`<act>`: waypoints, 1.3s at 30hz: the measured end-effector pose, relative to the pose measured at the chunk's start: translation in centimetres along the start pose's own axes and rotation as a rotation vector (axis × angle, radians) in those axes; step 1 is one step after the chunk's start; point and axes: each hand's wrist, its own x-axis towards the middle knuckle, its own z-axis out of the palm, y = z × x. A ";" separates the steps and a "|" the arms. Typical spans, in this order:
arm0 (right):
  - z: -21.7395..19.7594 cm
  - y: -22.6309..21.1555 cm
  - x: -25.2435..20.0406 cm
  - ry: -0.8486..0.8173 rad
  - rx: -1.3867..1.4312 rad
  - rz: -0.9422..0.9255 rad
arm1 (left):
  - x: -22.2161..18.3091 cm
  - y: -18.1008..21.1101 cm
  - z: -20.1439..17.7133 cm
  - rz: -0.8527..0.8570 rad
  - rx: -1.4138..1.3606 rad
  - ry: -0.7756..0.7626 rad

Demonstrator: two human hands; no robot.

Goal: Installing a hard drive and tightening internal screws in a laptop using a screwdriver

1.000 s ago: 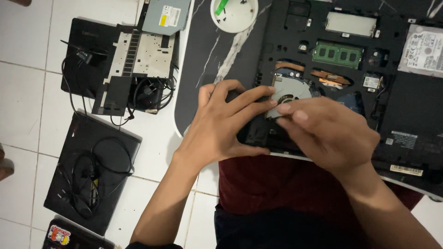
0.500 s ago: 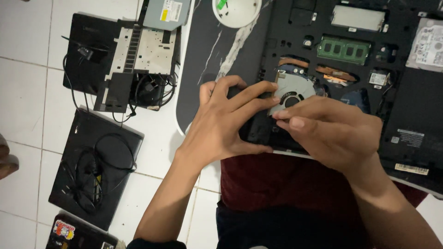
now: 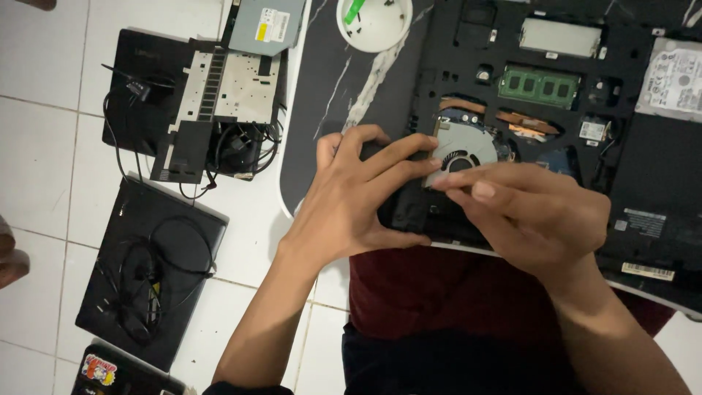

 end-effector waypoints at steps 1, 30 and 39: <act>-0.1 -0.2 0.1 -0.026 0.078 0.031 | 0.0 0.0 0.0 -0.002 -0.006 -0.004; 0.6 -0.3 0.3 -0.001 0.092 0.052 | 0.0 0.1 0.1 -0.014 -0.011 -0.011; 1.0 0.3 -0.1 -0.049 -0.027 0.005 | 0.1 0.1 -0.1 -0.031 -0.004 -0.039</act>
